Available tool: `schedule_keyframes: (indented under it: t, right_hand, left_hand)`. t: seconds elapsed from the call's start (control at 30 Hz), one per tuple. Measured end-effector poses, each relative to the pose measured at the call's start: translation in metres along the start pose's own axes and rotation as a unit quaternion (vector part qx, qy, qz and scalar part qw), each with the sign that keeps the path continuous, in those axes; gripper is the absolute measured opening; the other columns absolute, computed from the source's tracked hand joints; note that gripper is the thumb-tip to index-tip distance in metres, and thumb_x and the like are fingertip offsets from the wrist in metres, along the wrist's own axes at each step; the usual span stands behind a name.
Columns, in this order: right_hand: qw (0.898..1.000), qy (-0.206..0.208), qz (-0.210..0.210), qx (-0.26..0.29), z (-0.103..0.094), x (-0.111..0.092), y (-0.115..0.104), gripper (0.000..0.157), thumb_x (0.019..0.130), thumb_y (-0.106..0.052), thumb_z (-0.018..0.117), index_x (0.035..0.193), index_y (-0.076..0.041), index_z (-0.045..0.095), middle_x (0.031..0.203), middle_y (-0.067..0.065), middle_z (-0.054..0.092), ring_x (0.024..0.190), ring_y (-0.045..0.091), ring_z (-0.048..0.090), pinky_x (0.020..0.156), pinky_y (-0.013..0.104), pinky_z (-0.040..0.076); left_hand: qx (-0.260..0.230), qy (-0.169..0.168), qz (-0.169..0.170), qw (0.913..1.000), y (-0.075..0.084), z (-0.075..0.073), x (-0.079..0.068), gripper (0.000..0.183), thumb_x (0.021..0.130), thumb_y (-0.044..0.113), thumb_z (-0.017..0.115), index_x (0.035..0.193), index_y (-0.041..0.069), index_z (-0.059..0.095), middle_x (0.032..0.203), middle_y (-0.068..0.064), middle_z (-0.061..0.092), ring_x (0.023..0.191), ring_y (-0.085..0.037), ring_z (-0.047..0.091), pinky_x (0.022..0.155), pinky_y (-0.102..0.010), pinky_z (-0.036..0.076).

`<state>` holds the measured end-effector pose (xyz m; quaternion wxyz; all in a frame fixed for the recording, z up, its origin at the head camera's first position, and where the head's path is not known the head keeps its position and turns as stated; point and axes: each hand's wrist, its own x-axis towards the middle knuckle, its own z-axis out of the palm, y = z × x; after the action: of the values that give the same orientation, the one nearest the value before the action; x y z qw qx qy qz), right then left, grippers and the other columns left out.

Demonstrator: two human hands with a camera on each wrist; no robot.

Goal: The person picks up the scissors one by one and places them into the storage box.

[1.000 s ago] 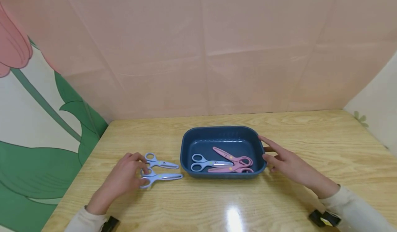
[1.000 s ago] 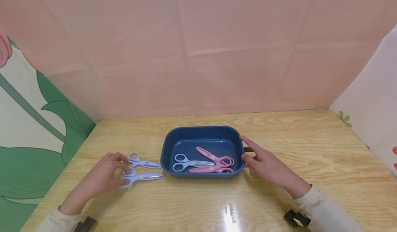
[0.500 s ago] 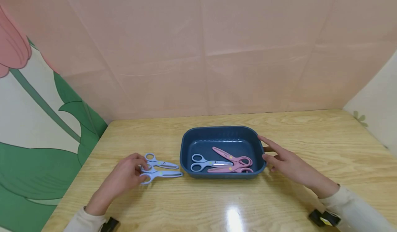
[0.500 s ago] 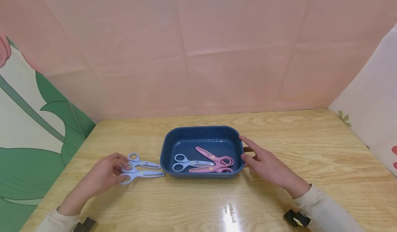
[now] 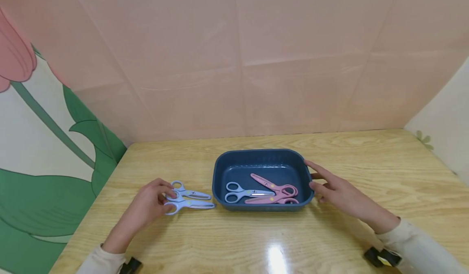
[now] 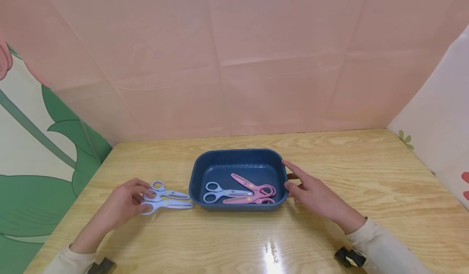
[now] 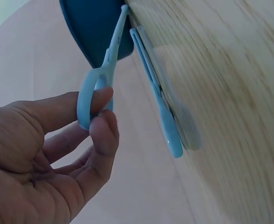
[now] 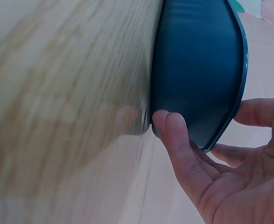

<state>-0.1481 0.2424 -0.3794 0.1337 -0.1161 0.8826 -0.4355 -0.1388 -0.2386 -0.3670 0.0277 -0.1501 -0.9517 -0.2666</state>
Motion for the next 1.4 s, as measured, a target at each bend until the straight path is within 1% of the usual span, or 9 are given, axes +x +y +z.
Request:
schedule_keyframes:
  t: [0.27, 0.53, 0.73, 0.9, 1.03, 1.17, 1.3, 1.4]
  right_hand:
    - [1.0, 0.0, 0.0, 0.0, 0.0, 0.0, 0.001, 0.065, 0.106, -0.025, 0.049, 0.161, -0.023, 0.016, 0.145, 0.036, 0.043, 0.089, 0.019, 0.067, 0.071, 0.028, 0.057]
    - [1.0, 0.0, -0.002, -0.004, 0.0, 0.001, 0.002, 0.064, 0.106, -0.026, 0.049, 0.161, -0.023, 0.015, 0.145, 0.036, 0.043, 0.089, 0.019, 0.067, 0.071, 0.028, 0.057]
    - [1.0, 0.0, 0.0, -0.002, 0.0, 0.0, 0.002, 0.064, 0.106, -0.025, 0.049, 0.161, -0.023, 0.016, 0.145, 0.035, 0.043, 0.087, 0.019, 0.066, 0.071, 0.028, 0.057]
    - [1.0, 0.0, 0.002, -0.004, 0.001, 0.001, 0.002, 0.064, 0.106, -0.025, 0.049, 0.161, -0.023, 0.016, 0.145, 0.035, 0.043, 0.086, 0.018, 0.065, 0.07, 0.028, 0.056]
    - [1.0, 0.002, 0.005, -0.009, 0.001, 0.001, 0.002, 0.064, 0.106, -0.025, 0.049, 0.161, -0.023, 0.015, 0.145, 0.035, 0.044, 0.084, 0.018, 0.065, 0.07, 0.028, 0.056]
    - [1.0, 0.0, 0.008, -0.011, 0.001, 0.001, 0.001, 0.065, 0.106, -0.025, 0.049, 0.161, -0.023, 0.015, 0.145, 0.035, 0.043, 0.083, 0.018, 0.065, 0.07, 0.028, 0.055]
    - [1.0, 0.0, 0.007, -0.011, 0.001, 0.001, 0.001, 0.065, 0.106, -0.025, 0.049, 0.161, -0.023, 0.015, 0.145, 0.035, 0.044, 0.083, 0.018, 0.064, 0.069, 0.028, 0.055]
    - [1.0, 0.0, 0.006, -0.008, 0.001, 0.001, 0.001, 0.065, 0.106, -0.025, 0.049, 0.161, -0.023, 0.015, 0.145, 0.035, 0.044, 0.083, 0.018, 0.064, 0.069, 0.027, 0.055]
  left_hand:
    - [-0.005, 0.009, -0.005, 0.9999, 0.001, 0.0, 0.0, 0.021, 0.068, -0.001, 0.087, 0.084, 0.008, 0.076, 0.106, -0.008, 0.066, 0.072, -0.004, 0.06, 0.061, -0.018, 0.05]
    - [-0.005, 0.023, 0.002, 0.9997, 0.001, 0.001, 0.0, 0.022, 0.068, 0.001, 0.087, 0.087, 0.009, 0.079, 0.106, -0.006, 0.068, 0.069, 0.002, 0.057, 0.059, -0.018, 0.049]
    - [-0.003, 0.03, 0.002, 0.9996, 0.004, 0.004, 0.0, 0.021, 0.069, 0.005, 0.088, 0.087, 0.011, 0.08, 0.107, -0.004, 0.07, 0.069, 0.002, 0.057, 0.057, -0.017, 0.047]
    - [-0.017, 0.025, 0.001, 0.9996, 0.004, 0.008, 0.001, 0.021, 0.069, 0.003, 0.088, 0.088, 0.009, 0.08, 0.107, -0.006, 0.07, 0.067, 0.003, 0.058, 0.058, -0.017, 0.05]
    - [-0.023, 0.023, -0.001, 0.9995, 0.004, 0.01, 0.0, 0.021, 0.069, 0.004, 0.088, 0.088, 0.009, 0.08, 0.107, -0.006, 0.069, 0.068, 0.003, 0.058, 0.059, -0.017, 0.051]
    - [-0.024, 0.031, 0.004, 0.9992, 0.004, 0.012, 0.001, 0.022, 0.069, 0.002, 0.088, 0.088, 0.01, 0.08, 0.105, -0.005, 0.069, 0.068, 0.001, 0.058, 0.059, -0.017, 0.051]
    - [-0.027, 0.025, 0.015, 0.9992, 0.005, 0.015, 0.0, 0.023, 0.067, 0.002, 0.089, 0.087, 0.01, 0.081, 0.103, -0.005, 0.069, 0.068, 0.0, 0.058, 0.058, -0.017, 0.05]
    - [-0.026, 0.021, 0.017, 0.9993, 0.005, 0.017, 0.001, 0.023, 0.065, 0.002, 0.09, 0.085, 0.01, 0.08, 0.102, -0.005, 0.068, 0.067, -0.002, 0.058, 0.058, -0.017, 0.049]
